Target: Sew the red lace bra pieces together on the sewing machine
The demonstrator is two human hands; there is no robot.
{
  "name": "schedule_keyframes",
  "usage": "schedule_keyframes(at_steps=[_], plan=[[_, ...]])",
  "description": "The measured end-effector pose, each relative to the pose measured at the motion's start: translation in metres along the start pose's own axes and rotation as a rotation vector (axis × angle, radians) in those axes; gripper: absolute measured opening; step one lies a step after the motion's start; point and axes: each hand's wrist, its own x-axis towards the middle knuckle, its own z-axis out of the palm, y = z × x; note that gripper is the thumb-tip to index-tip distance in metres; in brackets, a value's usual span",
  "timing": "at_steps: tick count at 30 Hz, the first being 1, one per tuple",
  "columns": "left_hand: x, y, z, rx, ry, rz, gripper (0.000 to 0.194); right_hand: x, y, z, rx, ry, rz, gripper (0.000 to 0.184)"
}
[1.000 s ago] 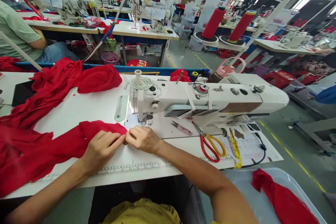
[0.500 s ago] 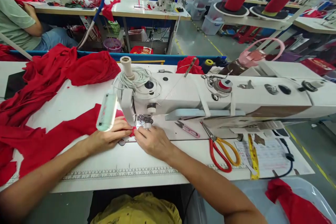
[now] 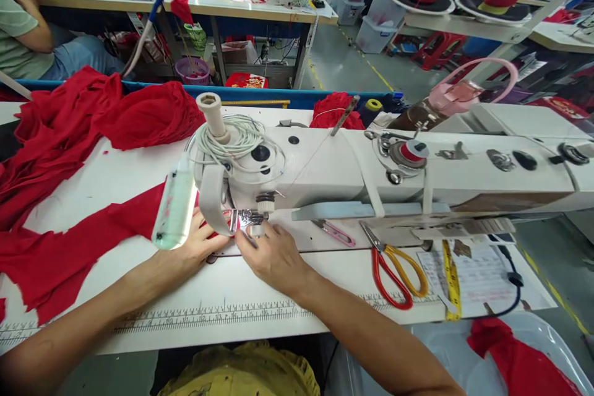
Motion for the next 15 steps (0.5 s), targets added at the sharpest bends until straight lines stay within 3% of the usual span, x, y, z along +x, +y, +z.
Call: schedule_keyframes(at_steps=[3, 8, 12, 15], plan=[[0.006, -0.003, 0.001, -0.043, -0.020, -0.019, 0.038, -0.001, 0.003, 0.004, -0.101, -0.003, 0.012, 0.031], [0.008, 0.001, 0.004, -0.078, -0.045, -0.159, 0.033, -0.002, 0.004, 0.005, -0.209, 0.019, 0.001, 0.034], [0.009, -0.002, 0.009, -0.082, -0.054, -0.162, 0.023, -0.002, 0.003, 0.005, -0.219, -0.007, 0.011, 0.037], [0.010, -0.007, 0.016, -0.064, 0.004, -0.156, 0.021, 0.000, 0.003, 0.006, -0.223, -0.031, 0.033, 0.036]])
